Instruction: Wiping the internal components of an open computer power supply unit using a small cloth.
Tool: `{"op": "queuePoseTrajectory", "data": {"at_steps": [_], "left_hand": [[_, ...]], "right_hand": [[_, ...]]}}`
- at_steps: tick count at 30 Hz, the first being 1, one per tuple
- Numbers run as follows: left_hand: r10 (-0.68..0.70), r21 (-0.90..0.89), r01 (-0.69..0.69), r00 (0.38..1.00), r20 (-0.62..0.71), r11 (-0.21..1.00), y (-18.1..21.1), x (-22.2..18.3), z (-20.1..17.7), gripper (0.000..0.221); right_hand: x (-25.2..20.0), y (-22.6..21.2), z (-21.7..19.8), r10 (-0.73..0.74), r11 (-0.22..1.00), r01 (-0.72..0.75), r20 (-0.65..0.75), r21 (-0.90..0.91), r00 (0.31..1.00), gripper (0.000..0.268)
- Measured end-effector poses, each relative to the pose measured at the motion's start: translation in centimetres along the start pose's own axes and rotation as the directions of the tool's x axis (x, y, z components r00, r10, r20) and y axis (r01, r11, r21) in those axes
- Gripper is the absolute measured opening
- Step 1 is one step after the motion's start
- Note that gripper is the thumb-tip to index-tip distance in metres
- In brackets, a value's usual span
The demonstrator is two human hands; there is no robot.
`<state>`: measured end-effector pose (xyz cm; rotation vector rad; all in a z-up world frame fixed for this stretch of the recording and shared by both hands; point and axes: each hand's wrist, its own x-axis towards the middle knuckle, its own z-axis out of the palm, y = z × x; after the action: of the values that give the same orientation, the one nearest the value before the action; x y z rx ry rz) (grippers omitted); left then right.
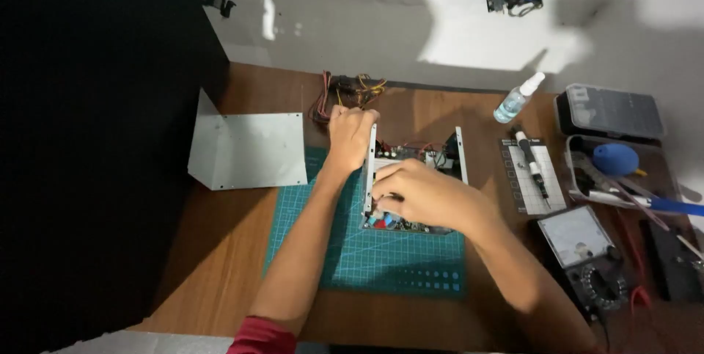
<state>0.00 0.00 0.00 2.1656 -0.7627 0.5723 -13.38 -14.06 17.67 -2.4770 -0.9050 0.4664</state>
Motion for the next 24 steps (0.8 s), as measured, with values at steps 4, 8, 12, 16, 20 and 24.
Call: {"op": "queuePoseTrajectory", "data": {"at_steps": [4,8,12,16,20,24], "left_hand": [[-0.021,-0.002,0.021,1.0,0.017,1.0,-0.2,-0.1,0.2,0.04],[-0.104,-0.126,0.109,0.993,0.048,0.986,0.1,0.2,0.2,0.044],[-0.116,-0.155,0.12,0.993,0.039,0.981,0.6,0.4,-0.3,0.045],[-0.101,-0.114,0.107,0.993,0.054,0.988,-1.3,0.0,1.2,0.044],[-0.047,-0.052,0.05,0.998,0.042,0.997,-0.2,-0.2,0.2,0.044],[0.022,0.032,-0.024,0.999,0.044,0.999,-0.5,-0.1,0.3,0.039]], "right_hand": [[-1.3,-0.2,-1.3,0.172,0.984,-0.176,0.109,0.021,0.979,0.017],[-0.8,1.3,-0.4,0.133,0.991,-0.132,0.063,-0.008,0.989,0.011],[-0.7,0.5,-1.0,0.12,0.993,-0.12,0.068,0.008,0.991,0.013],[-2.3,3.0,-0.5,0.193,0.981,-0.19,0.111,-0.037,0.975,0.015],[-1.9,1.5,-0.6,0.121,0.992,-0.119,0.071,-0.033,0.99,0.017],[-2.4,3.5,0.0,0.11,0.991,-0.103,0.079,-0.09,0.991,0.02]]}}
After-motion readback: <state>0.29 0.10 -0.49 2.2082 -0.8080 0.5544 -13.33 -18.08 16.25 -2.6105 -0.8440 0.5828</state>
